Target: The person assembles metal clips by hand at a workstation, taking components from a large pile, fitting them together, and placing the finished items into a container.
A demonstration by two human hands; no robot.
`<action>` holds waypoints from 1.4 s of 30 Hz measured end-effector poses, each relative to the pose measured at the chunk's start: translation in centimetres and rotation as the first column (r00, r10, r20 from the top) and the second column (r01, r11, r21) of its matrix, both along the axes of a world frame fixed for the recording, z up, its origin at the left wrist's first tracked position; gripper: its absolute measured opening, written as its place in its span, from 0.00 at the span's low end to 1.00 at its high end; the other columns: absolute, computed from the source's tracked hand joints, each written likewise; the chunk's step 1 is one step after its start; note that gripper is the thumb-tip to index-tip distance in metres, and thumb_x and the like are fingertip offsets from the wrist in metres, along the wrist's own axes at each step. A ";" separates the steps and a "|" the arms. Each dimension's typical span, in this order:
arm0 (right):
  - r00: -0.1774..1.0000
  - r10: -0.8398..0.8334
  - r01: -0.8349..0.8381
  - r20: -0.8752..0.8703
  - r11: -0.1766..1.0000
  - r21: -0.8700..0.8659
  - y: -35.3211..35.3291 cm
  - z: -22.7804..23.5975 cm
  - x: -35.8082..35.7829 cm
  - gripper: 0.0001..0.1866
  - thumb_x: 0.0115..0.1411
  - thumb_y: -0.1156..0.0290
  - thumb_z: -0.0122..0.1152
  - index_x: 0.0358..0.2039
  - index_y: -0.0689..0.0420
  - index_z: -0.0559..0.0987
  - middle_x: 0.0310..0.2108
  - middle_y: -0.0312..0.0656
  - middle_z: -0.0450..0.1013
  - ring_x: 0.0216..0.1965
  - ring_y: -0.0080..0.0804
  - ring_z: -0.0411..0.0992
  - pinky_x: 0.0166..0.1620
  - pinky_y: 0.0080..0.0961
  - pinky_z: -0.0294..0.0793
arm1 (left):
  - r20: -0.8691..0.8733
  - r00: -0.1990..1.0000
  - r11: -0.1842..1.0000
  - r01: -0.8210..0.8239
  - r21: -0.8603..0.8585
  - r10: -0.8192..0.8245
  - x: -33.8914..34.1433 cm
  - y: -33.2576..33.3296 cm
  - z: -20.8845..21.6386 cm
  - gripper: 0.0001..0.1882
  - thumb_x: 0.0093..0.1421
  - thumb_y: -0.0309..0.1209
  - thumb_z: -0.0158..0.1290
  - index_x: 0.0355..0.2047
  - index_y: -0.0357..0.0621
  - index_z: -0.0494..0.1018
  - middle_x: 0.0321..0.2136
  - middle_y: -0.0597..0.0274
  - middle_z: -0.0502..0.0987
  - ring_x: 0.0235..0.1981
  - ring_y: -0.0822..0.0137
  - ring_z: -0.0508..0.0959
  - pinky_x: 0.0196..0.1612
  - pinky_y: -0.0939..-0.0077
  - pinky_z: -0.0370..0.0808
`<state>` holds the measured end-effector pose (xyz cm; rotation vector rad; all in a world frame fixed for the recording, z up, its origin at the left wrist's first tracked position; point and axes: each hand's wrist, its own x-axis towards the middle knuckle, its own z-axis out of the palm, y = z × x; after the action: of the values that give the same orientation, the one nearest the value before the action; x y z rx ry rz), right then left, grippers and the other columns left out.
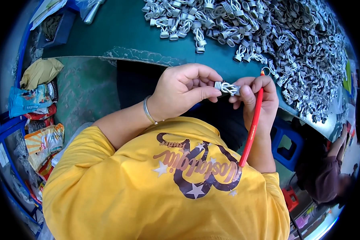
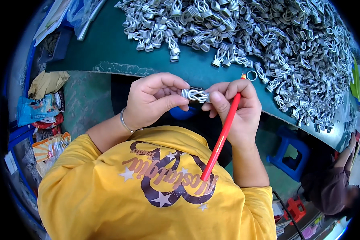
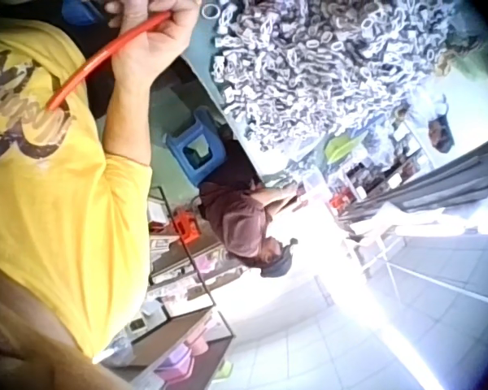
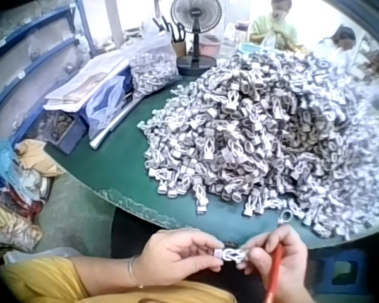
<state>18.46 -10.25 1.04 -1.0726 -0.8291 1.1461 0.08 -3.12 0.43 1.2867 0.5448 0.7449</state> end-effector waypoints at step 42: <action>0.202 -0.459 -0.082 0.865 0.872 0.482 4.2 -0.9 3.2 0.12 0.40 0.84 0.63 0.24 0.57 0.71 0.30 0.41 0.76 0.32 0.39 0.72 0.34 0.32 0.67 | -0.367 0.928 0.900 0.214 0.380 -0.066 -1.0 0.1 -1.8 0.07 0.54 0.22 0.57 0.34 0.31 0.75 0.30 0.54 0.79 0.32 0.68 0.81 0.34 0.80 0.78</action>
<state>21.61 -6.09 0.10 -1.4251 -1.7872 -0.1924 -0.96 -3.00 -1.41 1.8589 0.5838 0.5248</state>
